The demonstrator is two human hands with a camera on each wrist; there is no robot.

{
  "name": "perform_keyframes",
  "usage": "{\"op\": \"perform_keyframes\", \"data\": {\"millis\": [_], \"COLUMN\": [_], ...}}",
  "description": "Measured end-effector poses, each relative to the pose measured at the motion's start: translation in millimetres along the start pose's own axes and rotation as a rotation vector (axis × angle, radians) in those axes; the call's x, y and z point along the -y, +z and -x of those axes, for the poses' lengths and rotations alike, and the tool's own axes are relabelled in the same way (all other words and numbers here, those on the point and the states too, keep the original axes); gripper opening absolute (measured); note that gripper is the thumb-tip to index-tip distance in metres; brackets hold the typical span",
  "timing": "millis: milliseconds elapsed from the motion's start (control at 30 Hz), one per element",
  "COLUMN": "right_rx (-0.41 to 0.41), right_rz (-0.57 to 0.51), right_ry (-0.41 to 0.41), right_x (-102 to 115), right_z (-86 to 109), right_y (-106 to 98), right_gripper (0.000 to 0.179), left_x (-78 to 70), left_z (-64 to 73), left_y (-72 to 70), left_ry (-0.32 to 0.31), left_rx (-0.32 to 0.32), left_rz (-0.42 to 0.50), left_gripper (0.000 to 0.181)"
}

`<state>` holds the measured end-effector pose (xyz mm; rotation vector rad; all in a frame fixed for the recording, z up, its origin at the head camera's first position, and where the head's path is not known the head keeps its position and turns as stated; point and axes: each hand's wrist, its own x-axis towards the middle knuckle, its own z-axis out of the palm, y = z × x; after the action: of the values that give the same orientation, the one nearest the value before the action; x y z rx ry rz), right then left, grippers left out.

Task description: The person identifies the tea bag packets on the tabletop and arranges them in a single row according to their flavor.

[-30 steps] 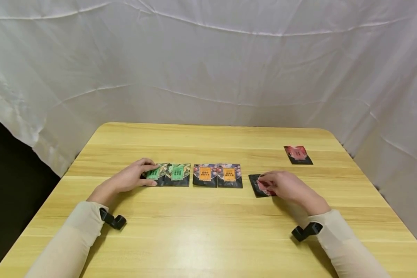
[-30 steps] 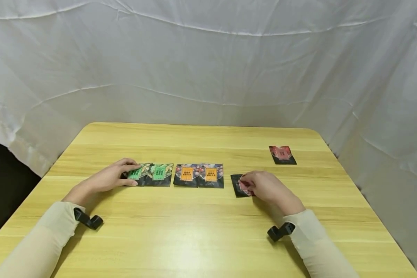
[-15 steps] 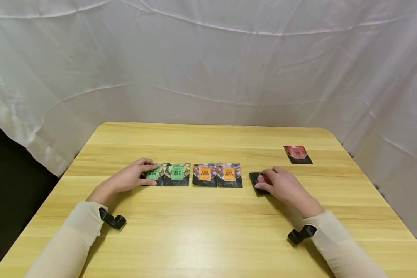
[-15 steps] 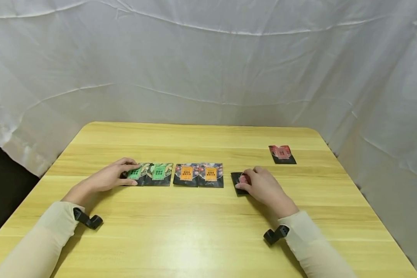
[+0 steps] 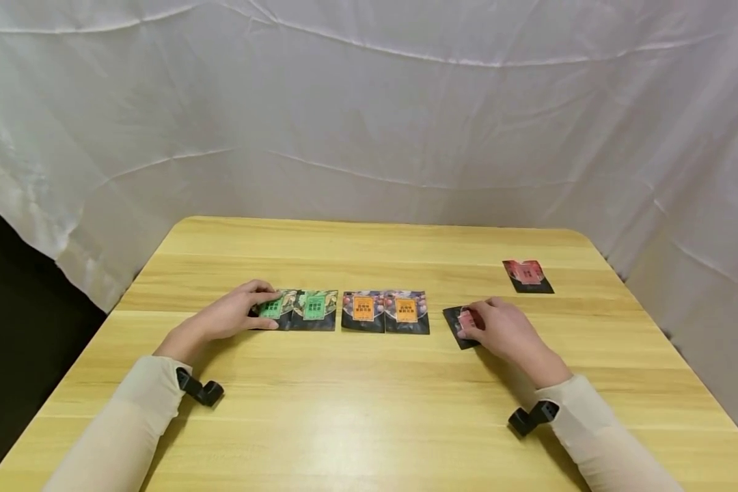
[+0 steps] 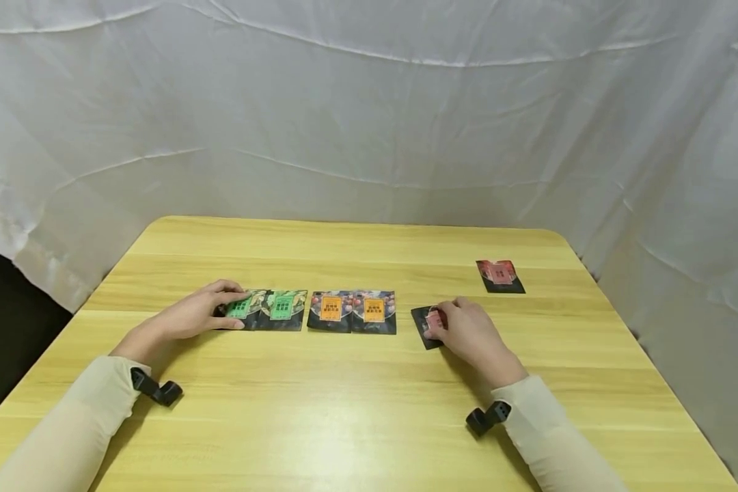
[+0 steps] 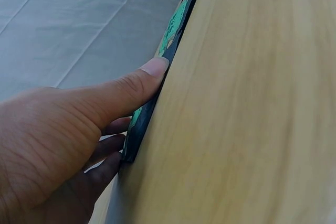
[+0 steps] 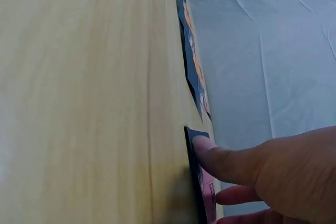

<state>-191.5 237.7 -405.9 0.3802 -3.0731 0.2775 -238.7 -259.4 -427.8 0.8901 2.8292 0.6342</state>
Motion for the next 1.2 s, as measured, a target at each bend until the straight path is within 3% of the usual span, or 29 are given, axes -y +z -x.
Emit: {"op": "perform_keyframes", "data": {"millis": [333,567,733,967,1200], "right_rx": [-0.001,0.057,0.052,0.054,0.149], "right_rz": [0.061,-0.017,-0.106,-0.171,-0.214], "right_ry": [-0.025,-0.026,-0.018,-0.039,-0.064], "right_x": [-2,-5,-8,-15,-18], "right_z": [-3.4,-6.2,-9.2,-17.5,-27.2], "right_y": [1,3,4,8,7], "right_gripper": [0.047,0.052,0.058,0.053,0.059], "left_x": [0.3,0.8,0.9,0.9,0.1], "left_z": [0.2,-0.4,-0.3,-0.8,-0.3], "left_y": [1.8,2.5,1.8,1.6,1.7], "left_ry": [0.001,0.001,0.006,0.008,0.006], "left_rx": [-0.002,-0.001,-0.003,-0.005,-0.006], "left_rz": [-0.007,-0.006,-0.007,-0.009,-0.005], "left_gripper": [0.072,0.070,0.071,0.071,0.070]}}
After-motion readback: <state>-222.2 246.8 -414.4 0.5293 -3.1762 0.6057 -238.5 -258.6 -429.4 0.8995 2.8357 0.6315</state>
